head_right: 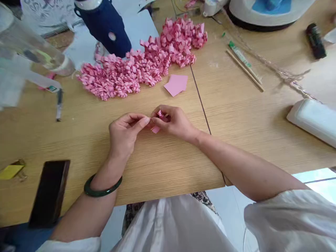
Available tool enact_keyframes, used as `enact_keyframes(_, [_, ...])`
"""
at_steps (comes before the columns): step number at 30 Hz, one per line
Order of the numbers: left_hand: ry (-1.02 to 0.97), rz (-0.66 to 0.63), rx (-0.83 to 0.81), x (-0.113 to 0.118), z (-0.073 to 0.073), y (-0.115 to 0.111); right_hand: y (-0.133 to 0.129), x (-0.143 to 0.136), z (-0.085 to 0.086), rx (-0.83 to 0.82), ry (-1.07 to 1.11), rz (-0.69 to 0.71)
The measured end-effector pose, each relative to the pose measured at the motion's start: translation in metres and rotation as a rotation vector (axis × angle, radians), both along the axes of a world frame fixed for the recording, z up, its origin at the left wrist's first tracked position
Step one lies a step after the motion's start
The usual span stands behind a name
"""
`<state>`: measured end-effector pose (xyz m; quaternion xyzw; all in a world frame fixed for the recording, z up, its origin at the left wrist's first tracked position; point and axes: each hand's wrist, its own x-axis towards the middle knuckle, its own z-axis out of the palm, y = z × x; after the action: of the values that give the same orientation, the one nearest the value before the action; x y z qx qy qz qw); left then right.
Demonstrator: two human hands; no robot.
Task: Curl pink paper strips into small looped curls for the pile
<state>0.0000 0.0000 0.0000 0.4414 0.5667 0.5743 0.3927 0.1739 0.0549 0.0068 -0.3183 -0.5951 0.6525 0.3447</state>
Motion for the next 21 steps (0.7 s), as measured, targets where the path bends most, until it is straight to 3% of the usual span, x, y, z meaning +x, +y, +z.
enact_keyframes(9, [0.068,0.015,0.033,0.0000,-0.0001,-0.0012,0.0018,0.0011,-0.0029,0.027,-0.013,-0.019])
enact_keyframes(16, [-0.028,-0.027,-0.043,-0.0003,0.0030,-0.0020,0.0024,0.0006,-0.0033,0.099,-0.109,-0.107])
enact_keyframes(21, [0.177,-0.099,0.107,-0.0006,0.0082,-0.0035,0.0030,0.0002,-0.0050,0.064,-0.078,-0.073])
